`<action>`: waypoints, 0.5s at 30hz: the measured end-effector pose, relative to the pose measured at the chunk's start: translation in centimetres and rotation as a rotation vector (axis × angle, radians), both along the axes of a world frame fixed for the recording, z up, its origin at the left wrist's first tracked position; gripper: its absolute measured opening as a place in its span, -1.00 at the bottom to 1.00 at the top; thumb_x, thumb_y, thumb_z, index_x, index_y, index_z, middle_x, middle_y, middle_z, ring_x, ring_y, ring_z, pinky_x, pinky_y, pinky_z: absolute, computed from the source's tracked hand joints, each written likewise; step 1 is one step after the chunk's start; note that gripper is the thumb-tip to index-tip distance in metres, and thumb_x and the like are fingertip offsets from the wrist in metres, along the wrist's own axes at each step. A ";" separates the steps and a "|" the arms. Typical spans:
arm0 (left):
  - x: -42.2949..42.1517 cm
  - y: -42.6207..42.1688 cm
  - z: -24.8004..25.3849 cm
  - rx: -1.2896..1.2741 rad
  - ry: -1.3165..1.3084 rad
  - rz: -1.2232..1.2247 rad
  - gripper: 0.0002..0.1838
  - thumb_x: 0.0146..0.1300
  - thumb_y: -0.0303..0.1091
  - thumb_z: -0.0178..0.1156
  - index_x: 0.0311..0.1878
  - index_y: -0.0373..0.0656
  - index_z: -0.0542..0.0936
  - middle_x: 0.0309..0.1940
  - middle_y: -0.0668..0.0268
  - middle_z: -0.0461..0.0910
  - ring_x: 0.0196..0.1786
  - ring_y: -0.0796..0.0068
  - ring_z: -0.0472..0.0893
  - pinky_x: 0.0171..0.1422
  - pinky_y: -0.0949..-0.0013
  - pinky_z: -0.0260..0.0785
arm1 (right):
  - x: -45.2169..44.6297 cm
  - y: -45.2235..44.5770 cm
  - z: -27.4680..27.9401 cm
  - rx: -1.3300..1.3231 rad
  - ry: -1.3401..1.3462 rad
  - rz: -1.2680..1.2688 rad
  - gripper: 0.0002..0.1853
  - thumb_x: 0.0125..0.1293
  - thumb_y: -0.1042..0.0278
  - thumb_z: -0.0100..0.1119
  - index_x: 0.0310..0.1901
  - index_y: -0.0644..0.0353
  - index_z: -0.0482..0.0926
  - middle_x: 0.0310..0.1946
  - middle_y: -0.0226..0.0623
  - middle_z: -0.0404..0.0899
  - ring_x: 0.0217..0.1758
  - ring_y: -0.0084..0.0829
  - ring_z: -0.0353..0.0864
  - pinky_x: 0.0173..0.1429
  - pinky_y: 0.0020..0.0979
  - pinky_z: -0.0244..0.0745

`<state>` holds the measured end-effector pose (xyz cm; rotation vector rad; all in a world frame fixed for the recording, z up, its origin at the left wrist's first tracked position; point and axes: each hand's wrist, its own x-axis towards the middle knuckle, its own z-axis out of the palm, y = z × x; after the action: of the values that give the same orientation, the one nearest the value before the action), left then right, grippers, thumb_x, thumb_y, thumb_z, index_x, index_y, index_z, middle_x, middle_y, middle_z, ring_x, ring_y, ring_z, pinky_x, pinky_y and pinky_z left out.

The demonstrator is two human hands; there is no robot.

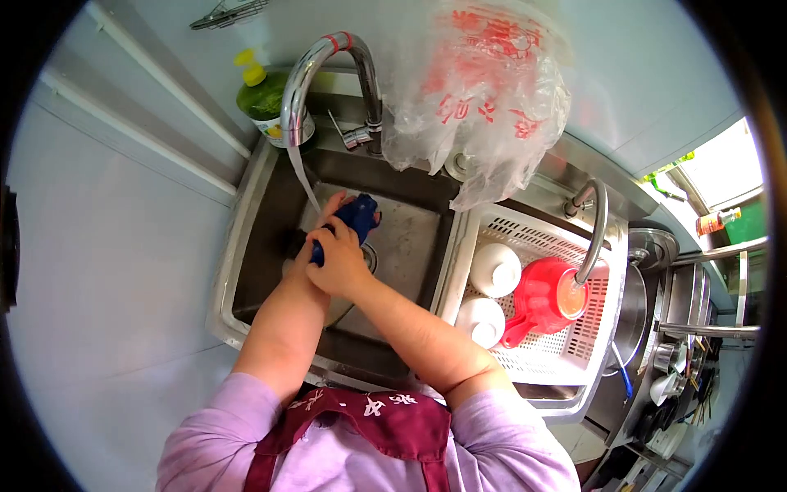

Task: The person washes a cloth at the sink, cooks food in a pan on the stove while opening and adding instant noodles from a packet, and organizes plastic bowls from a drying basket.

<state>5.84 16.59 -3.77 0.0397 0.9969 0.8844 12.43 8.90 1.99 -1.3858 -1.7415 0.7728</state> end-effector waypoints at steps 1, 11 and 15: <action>-0.3 -0.9 -0.5 0.374 0.064 -0.038 -0.42 0.30 0.05 -0.09 0.26 -0.12 0.24 -0.06 0.20 0.42 -0.07 0.26 0.47 -0.03 0.29 0.36 | -0.1 0.4 -0.1 -0.002 0.002 -0.005 -0.67 -0.05 0.43 0.17 -0.16 0.08 0.54 0.14 -0.01 0.31 0.13 0.11 0.34 0.20 -0.13 0.27; -2.9 1.5 -12.0 0.652 -0.280 0.140 -0.42 0.31 0.05 -0.22 0.15 -0.26 0.37 -0.14 0.29 0.46 -0.09 0.44 0.44 0.07 0.33 0.28 | -1.6 6.0 -4.1 -0.046 -0.026 -0.229 -0.66 0.18 0.15 0.07 -0.16 0.25 0.56 -0.10 0.04 0.50 -0.03 0.04 0.49 0.03 -0.09 0.40; -3.0 0.4 -3.9 0.103 0.177 0.008 -0.47 0.28 0.07 -0.07 0.05 -0.20 0.48 -0.23 0.25 0.54 -0.16 0.42 0.50 -0.11 0.29 0.36 | -0.4 10.4 -7.3 -0.387 -0.122 -0.105 -0.50 0.28 0.00 -0.07 -0.05 0.35 0.49 -0.29 0.07 0.58 -0.13 0.00 0.56 -0.08 -0.17 0.48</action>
<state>2.85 17.02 -7.63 0.2042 1.1154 0.9511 11.99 19.28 -5.30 -1.7999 -1.6509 1.0229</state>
